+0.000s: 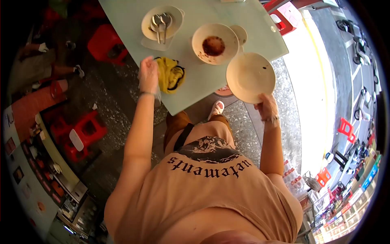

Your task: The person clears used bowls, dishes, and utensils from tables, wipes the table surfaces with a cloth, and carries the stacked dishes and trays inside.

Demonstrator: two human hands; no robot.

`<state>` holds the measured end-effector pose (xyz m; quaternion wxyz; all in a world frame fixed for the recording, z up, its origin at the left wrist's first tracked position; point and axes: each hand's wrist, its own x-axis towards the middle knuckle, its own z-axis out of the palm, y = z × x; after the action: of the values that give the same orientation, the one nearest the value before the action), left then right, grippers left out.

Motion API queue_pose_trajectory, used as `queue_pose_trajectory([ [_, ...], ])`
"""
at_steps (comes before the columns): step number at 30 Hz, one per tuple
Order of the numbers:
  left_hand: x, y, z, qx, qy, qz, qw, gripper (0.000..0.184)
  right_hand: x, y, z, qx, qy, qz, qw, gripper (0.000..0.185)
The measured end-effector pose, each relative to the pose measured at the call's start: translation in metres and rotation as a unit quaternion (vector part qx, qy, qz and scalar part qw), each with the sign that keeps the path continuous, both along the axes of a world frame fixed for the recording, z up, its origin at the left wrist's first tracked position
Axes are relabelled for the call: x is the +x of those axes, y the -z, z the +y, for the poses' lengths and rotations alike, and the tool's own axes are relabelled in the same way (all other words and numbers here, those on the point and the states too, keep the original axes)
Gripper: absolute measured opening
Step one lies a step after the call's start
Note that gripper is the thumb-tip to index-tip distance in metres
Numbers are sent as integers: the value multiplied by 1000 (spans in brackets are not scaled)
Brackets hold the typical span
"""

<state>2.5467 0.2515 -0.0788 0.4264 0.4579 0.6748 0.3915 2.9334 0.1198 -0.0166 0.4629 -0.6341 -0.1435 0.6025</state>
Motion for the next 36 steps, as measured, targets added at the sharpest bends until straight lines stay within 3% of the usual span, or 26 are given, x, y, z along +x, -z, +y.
queue_pose_trajectory([
  [3, -43, 23, 83, -2, 46, 230, 972, 41, -49, 20, 53, 23, 69, 3, 997, 12],
  [4, -53, 27, 108, -1, 54, 229, 972, 41, -64, 28, 70, 23, 77, 2, 997, 12],
  [6, -63, 37, 155, -93, 96, 345, 929, 42, -83, 39, 106, -4, 52, -13, 999, 12],
  [7, -66, 41, 169, -91, 107, 343, 929, 42, -91, 43, 118, -6, 64, -15, 998, 12],
  [9, -66, 43, 198, -161, 181, 281, 929, 43, -104, 46, 139, -76, 32, -162, 983, 18],
  [13, -72, 62, 218, -156, 242, 268, 919, 42, -115, 53, 127, -171, 102, -247, 948, 29],
  [15, -75, 65, 222, -224, 375, 301, 848, 42, -119, 61, 111, -17, 173, -497, 850, 31],
  [17, -79, 70, 208, -211, 357, 305, 857, 39, -156, 55, 111, 60, 133, -430, 891, 27],
  [19, -80, 60, 190, -198, 353, 311, 860, 37, -214, 30, 134, -15, 1, -256, 966, 28],
  [20, -81, 59, 181, -196, 357, 312, 859, 37, -239, 45, 147, 2, 1, -223, 975, 29],
  [21, -80, 59, 174, -159, 310, 279, 895, 38, -253, 72, 163, 20, -1, -190, 982, 30],
  [22, -79, 57, 168, -121, 261, 245, 926, 39, -254, 122, 177, 39, -41, -291, 955, 34],
  [24, -77, 39, 169, -129, 216, 240, 938, 39, -264, 130, 214, -2, -75, -349, 934, 35],
  [25, -80, 40, 174, -131, 145, 63, 979, 37, -270, 118, 231, 11, -58, -359, 932, 34],
  [26, -81, 40, 174, -134, 69, -116, 982, 35, -271, 111, 243, 6, -52, -359, 932, 34],
  [27, -74, 17, 167, -160, 106, -142, 971, 31, -269, 106, 252, -30, -57, -314, 947, 33],
  [28, -73, 23, 168, -163, 111, -144, 970, 31, -267, 100, 256, -64, -63, -270, 959, 32],
  [32, -71, 39, 178, -207, 148, -163, 953, 22, -262, 84, 255, -87, -91, -281, 952, 34],
  [36, -57, 44, 170, -162, 119, -85, 976, 21, -256, 78, 252, -78, -99, -240, 963, 36],
])
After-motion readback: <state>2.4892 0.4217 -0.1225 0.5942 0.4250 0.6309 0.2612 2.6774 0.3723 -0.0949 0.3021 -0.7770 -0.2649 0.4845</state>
